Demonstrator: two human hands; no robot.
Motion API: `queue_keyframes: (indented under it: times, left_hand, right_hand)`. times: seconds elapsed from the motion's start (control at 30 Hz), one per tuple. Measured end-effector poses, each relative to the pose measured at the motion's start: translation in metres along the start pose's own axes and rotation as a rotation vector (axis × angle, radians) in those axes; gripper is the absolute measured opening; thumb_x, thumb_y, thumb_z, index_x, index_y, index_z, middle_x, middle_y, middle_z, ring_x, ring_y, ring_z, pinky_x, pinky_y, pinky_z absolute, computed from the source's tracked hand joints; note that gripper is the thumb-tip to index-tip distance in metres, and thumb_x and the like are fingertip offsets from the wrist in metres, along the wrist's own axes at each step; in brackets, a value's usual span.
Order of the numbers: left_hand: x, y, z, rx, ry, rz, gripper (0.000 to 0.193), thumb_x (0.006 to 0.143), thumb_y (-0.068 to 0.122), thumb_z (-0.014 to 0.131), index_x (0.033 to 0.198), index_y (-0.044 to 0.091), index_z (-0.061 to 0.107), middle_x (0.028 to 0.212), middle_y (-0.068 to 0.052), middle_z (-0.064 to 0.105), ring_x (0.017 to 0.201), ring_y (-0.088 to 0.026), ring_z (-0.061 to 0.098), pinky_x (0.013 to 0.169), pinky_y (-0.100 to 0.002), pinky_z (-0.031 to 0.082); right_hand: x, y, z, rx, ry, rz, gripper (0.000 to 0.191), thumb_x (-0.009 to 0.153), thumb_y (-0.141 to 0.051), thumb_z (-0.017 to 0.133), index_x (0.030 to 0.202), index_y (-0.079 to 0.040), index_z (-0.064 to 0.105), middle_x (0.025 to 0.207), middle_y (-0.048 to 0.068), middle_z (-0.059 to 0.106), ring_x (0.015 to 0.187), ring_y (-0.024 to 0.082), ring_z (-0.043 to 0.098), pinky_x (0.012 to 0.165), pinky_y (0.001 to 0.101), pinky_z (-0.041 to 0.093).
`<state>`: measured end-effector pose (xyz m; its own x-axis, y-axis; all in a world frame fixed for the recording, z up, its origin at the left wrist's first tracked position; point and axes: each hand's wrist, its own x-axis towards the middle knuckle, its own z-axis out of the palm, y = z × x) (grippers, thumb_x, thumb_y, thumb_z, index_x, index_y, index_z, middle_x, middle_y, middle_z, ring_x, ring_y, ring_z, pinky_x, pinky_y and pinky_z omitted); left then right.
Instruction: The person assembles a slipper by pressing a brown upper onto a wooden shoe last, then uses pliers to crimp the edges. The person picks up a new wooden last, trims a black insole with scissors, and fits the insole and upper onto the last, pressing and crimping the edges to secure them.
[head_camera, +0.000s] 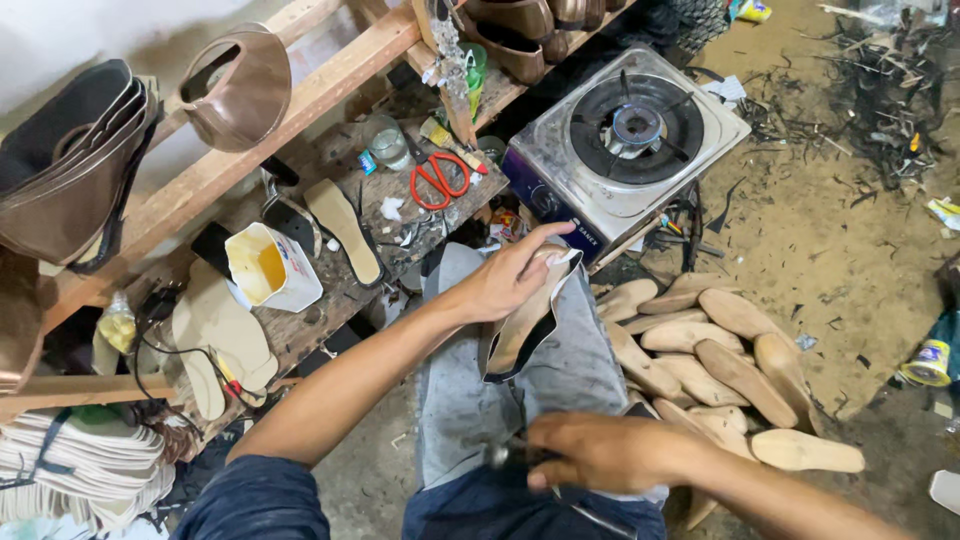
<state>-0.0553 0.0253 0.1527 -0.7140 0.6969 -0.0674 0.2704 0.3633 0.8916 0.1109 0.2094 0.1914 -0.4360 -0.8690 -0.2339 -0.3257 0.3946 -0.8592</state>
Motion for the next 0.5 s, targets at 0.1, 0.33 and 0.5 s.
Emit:
queue_keyframes:
  times: [0.1,0.33,0.5]
  left_hand:
    - [-0.003,-0.027,-0.002,-0.282,0.063,0.192,0.044,0.108,0.014,0.046,0.15,0.001,0.047,0.125,-0.011,0.064,0.116,-0.018,0.059,0.103,-0.033,0.047]
    - [-0.021,-0.092,0.015,-0.628,0.195,0.042,0.041,0.109,0.024,0.049,0.138,-0.004,0.056,0.127,-0.008,0.069,0.118,-0.014,0.063,0.104,-0.031,0.048]
    - [-0.037,-0.099,0.028,-0.525,0.238,0.078,0.041,0.11,0.025,0.05,0.137,-0.005,0.059,0.123,-0.011,0.071,0.113,-0.015,0.065,0.102,-0.031,0.051]
  right_hand:
    - [-0.01,0.018,0.029,-0.316,0.092,0.082,0.052,0.077,-0.029,0.08,0.117,-0.003,0.059,0.12,0.019,0.056,0.114,0.036,0.051,0.091,0.046,0.046]
    - [-0.05,0.076,0.082,-0.695,-0.07,0.452,0.05,0.083,-0.006,0.067,0.13,-0.019,0.057,0.108,0.011,0.064,0.099,0.032,0.066,0.082,0.0439,0.051]
    - [-0.113,0.068,0.019,-0.649,0.02,0.56,0.043,0.067,-0.009,0.073,0.102,-0.033,0.071,0.095,-0.005,0.076,0.098,0.02,0.072,0.088,0.0372,0.052]
